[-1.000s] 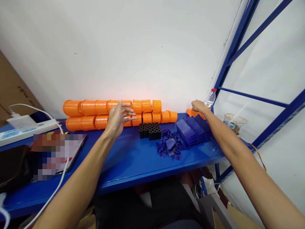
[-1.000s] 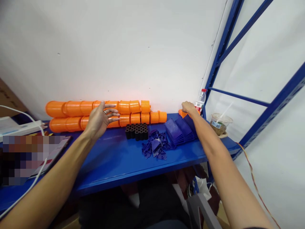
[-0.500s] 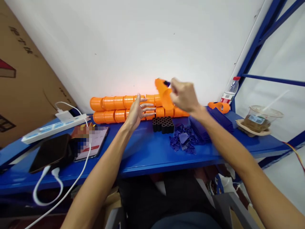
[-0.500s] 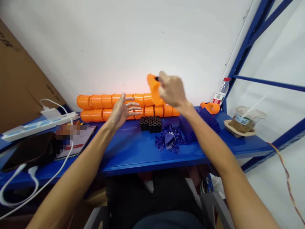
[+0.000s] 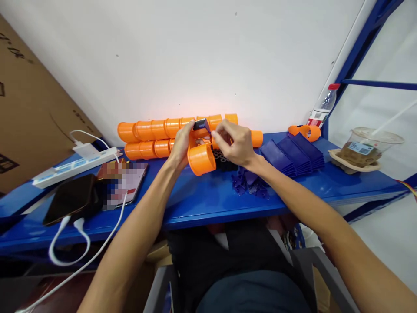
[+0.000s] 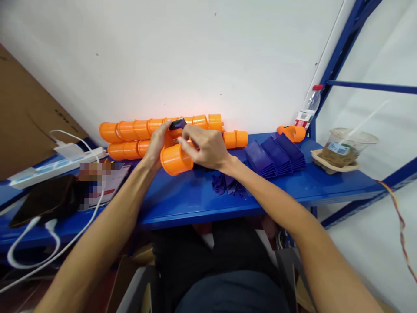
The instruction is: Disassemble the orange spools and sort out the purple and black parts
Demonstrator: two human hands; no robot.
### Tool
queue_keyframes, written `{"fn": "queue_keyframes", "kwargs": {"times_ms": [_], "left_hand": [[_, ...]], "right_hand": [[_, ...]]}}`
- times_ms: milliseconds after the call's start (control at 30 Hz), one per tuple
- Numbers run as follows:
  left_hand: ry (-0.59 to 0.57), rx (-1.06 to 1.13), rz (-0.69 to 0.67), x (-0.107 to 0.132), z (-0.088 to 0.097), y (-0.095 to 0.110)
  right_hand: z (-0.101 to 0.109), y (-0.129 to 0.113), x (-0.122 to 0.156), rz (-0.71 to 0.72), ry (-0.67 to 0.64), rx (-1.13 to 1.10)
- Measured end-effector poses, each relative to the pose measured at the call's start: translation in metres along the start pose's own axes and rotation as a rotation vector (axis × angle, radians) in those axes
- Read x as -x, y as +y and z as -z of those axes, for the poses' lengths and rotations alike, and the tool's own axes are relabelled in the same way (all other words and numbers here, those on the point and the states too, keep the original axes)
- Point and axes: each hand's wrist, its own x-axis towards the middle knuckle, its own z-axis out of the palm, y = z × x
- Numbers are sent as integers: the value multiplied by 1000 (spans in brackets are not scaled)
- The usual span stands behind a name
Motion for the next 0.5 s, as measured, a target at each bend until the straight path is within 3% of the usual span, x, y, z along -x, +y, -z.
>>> {"fn": "queue_keyframes", "kwargs": {"times_ms": [100,200,333,500], "left_hand": [[-74,-25,18,3,-7,-2],[-104,-60,8,8,-14,-6],[-112,-107,3,11,-16,-8],[-94,-167,79,10,-14,-4]], "right_hand": [[-8,21,-2,-107,76,51],[-16,31,-3,-142,-12,184],[-18,25,-3,-128,-125,294],[-13,20,-8,-91,-217,237]]}}
